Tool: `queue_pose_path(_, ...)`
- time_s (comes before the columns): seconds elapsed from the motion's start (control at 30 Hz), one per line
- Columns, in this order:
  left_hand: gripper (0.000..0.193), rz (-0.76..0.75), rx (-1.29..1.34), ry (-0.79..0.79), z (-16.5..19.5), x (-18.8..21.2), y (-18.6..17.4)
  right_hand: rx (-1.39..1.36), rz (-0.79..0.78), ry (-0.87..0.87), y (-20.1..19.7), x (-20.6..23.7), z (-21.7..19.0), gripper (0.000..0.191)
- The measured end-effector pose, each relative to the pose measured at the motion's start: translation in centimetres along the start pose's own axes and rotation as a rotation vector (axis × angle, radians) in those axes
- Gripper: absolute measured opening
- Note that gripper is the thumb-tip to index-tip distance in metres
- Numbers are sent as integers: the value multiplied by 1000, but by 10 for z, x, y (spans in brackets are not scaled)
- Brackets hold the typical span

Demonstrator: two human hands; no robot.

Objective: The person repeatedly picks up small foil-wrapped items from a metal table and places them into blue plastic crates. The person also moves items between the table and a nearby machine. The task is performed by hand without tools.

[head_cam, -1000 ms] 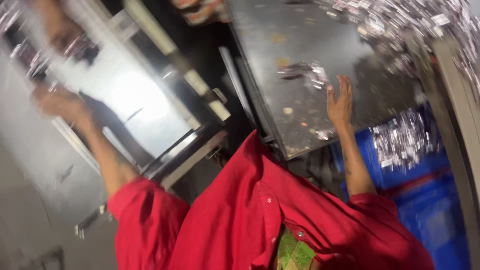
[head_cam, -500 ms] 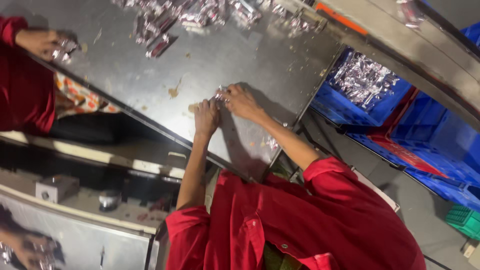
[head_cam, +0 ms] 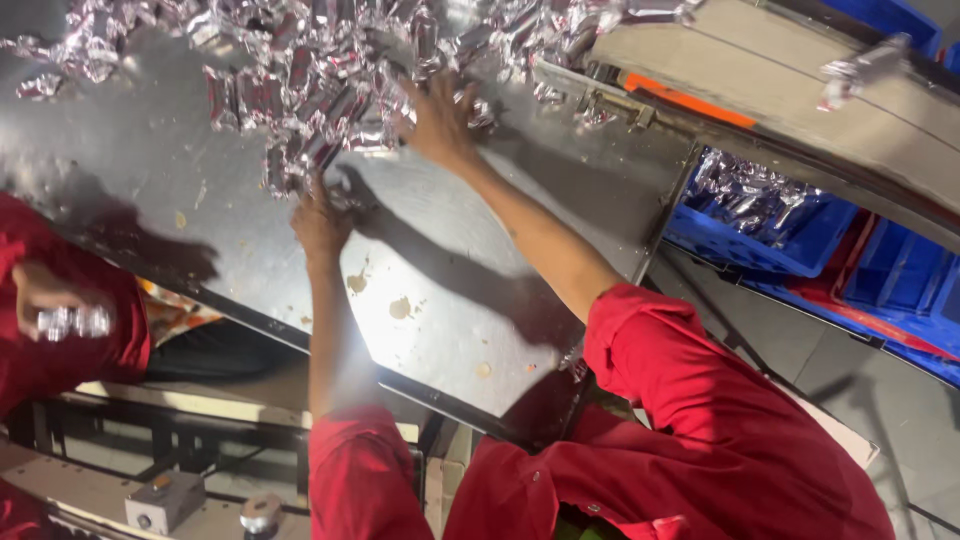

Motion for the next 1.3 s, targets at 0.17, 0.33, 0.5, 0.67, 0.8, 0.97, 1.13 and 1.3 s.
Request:
queue_pose_path(0.17,95,87,137,-215,-3,41,34,263,-255,-180,56,64,-7,61)
queue_pose_path(0.33,97,65,349,-306,-3,112,35,167,-7,-383,71,134,-8,68)
queue_pose_path(0.5,92,330,400,-81,-18,251,-22,456,84,-316,79,210,4,64)
queue_pose_path(0.67,100,847,272,-211,-115,494,-92,445,-162,-195,70,267,34,46)
queue_pose_path(0.8,82,995,160,-822,-223,643,-118,295,68,-25,58,302,29,90)
queue_pose_path(0.97,96,615,344,-1331,-311,693,-73,130,66,-291,56,325,-85,94)
queue_pose_path(1.13,96,828,374,-1099,-333,723,-47,-239,-164,-829,95,400,-288,85)
queue_pose_path(1.3,86,1106,704,-1012,-284,801,-35,-227,-356,-1316,202,569,-468,81)
Point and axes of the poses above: each hand's wrist, its own x-axis away from the middle knuckle, its own y-axis out of the palm, z = x × y, the point moved 4 cm from there along -x, towards the middle knuckle, and after that the axes turned 12 degrees about -z, right-handed, at the moved point
